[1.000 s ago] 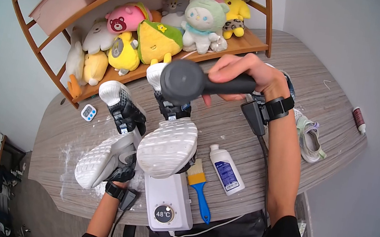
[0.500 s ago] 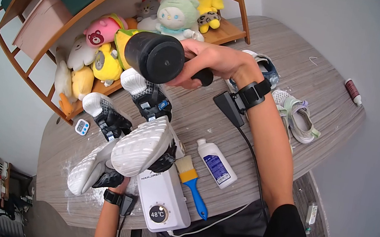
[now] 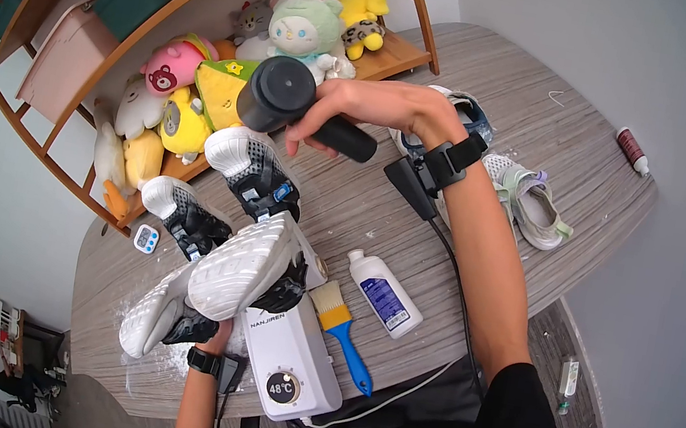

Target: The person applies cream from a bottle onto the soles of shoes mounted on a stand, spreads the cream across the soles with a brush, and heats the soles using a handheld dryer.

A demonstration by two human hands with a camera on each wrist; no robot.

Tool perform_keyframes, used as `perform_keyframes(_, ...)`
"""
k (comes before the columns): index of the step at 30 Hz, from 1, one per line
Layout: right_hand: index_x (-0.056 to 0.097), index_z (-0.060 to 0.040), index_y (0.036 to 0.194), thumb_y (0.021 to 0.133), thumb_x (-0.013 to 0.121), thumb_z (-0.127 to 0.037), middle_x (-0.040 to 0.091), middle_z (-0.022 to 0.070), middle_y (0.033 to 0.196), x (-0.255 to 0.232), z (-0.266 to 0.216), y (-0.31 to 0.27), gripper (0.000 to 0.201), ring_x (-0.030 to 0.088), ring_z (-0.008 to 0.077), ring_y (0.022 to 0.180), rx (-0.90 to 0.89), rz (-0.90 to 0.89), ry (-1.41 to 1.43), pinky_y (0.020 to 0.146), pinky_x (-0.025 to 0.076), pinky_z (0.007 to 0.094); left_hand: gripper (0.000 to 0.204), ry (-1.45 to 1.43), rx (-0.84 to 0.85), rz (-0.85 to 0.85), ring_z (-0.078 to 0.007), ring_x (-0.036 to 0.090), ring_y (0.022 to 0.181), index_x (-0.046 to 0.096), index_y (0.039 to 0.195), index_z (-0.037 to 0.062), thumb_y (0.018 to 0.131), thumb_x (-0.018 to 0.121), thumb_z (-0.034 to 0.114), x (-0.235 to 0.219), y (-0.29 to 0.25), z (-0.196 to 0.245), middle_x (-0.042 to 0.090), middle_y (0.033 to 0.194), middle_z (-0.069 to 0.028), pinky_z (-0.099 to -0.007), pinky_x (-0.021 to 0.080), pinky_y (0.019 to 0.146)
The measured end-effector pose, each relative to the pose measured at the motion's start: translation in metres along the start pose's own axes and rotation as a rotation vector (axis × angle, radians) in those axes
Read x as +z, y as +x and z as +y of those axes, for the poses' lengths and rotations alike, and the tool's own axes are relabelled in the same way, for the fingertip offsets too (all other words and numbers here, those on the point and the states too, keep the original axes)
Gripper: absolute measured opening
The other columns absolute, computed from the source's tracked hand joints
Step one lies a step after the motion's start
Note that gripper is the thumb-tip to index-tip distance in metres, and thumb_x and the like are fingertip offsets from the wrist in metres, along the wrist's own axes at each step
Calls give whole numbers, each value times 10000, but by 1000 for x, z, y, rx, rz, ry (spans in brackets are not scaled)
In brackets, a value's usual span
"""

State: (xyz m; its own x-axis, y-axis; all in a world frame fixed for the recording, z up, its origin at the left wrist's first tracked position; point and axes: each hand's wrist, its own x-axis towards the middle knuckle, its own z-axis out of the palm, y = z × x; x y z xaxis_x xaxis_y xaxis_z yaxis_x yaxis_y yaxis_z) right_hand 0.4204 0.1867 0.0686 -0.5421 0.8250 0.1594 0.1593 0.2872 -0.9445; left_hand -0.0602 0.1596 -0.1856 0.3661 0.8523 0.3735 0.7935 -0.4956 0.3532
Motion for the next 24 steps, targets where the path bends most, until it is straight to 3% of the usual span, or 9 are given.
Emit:
perform_keyframes(3,739,-44,965,907,730,-388,591,0,715,-4,7,1,349,578,104,638,-83,24,-50,639,473,283,378,-41,-83,-33,-392,568,1324,639,1362,18,1014,601,160,-3,-1,7,644,1387,-211,-471,430,1144)
perform_keyframes(4,714,-35,1033,877,763,-385,606,3,715,-5,2,-1,386,565,105,605,16,11,-179,608,455,282,378,-40,-83,-32,-392,568,1324,639,1362,18,1014,601,160,12,-5,-16,644,1387,-211,-471,430,1144)
perform_keyframes(6,689,-25,1100,848,796,-382,621,5,716,-4,-3,-2,449,551,106,571,114,-2,-309,578,436,282,399,-808,-139,88,-390,544,1352,620,1385,15,1016,601,168,57,-15,-87,624,1415,-216,-475,406,1166)
perform_keyframes(7,671,-21,1122,826,813,-396,616,4,705,-2,-4,-3,499,539,103,545,148,79,-332,546,413,282,399,-808,-138,88,-390,544,1352,620,1385,15,1016,601,168,58,-14,-94,624,1415,-216,-475,406,1166)
perform_keyframes(9,653,-16,1144,803,831,-411,611,2,693,0,-4,-3,551,526,101,519,181,159,-353,514,390,283,487,-592,-4,-21,-261,516,1358,455,1521,64,1125,451,347,60,-16,-107,540,1502,-111,-383,420,1175)
perform_keyframes(12,642,-19,1153,788,831,-384,586,0,651,0,0,0,550,527,106,510,195,193,-369,503,383,291,498,-593,-33,-12,-256,511,1362,454,1518,59,1130,429,369,55,-14,-95,542,1497,-111,-383,418,1177)
perform_keyframes(13,649,-23,1136,788,824,-368,572,-3,631,2,0,2,520,527,108,509,200,199,-371,505,382,293,498,-593,-33,-12,-256,511,1362,454,1518,59,1130,429,369,56,-14,-91,542,1497,-111,-383,418,1177)
perform_keyframes(15,656,-27,1119,788,818,-352,558,-6,611,5,-1,3,491,527,111,509,204,204,-373,507,382,295,427,-690,-120,97,-393,535,1363,602,1408,11,1017,602,183,55,-13,-84,610,1433,-220,-479,391,1181)
perform_keyframes(24,688,-65,1029,780,805,-325,546,-12,579,1,10,6,378,525,118,504,263,221,-417,515,374,290,385,-779,-137,97,-388,566,1331,643,1360,17,1004,609,161,62,-14,-94,645,1389,-213,-473,424,1156)
